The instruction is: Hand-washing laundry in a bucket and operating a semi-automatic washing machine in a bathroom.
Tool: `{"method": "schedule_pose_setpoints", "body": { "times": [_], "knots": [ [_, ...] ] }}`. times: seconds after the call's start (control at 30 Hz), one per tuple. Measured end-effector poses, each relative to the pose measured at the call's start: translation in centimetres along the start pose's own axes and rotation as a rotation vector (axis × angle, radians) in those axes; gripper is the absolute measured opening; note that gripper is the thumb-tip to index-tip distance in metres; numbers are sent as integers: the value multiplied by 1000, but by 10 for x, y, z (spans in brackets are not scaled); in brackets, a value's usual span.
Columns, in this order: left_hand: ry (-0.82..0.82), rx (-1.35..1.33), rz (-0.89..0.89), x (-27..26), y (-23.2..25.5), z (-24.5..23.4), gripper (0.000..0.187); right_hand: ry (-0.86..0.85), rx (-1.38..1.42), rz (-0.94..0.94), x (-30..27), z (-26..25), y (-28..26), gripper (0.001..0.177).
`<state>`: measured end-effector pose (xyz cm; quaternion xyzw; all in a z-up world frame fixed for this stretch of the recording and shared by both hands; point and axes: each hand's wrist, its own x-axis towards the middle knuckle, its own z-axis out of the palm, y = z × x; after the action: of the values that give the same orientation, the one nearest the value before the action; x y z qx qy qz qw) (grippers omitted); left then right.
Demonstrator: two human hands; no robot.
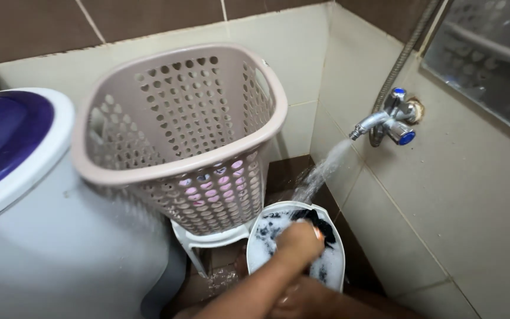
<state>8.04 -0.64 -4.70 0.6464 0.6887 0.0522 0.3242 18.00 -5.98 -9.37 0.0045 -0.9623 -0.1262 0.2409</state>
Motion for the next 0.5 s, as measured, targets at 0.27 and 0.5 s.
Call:
{"method": "schedule_pose_setpoints", "body": {
  "times": [0.27, 0.5],
  "knots": [
    [752, -622, 464, -126, 47, -271, 38, 488, -314, 58, 118, -164, 75, 31],
    [1417, -574, 482, -128, -35, -346, 49, 654, -73, 494, 182, -203, 95, 21]
  ]
}}
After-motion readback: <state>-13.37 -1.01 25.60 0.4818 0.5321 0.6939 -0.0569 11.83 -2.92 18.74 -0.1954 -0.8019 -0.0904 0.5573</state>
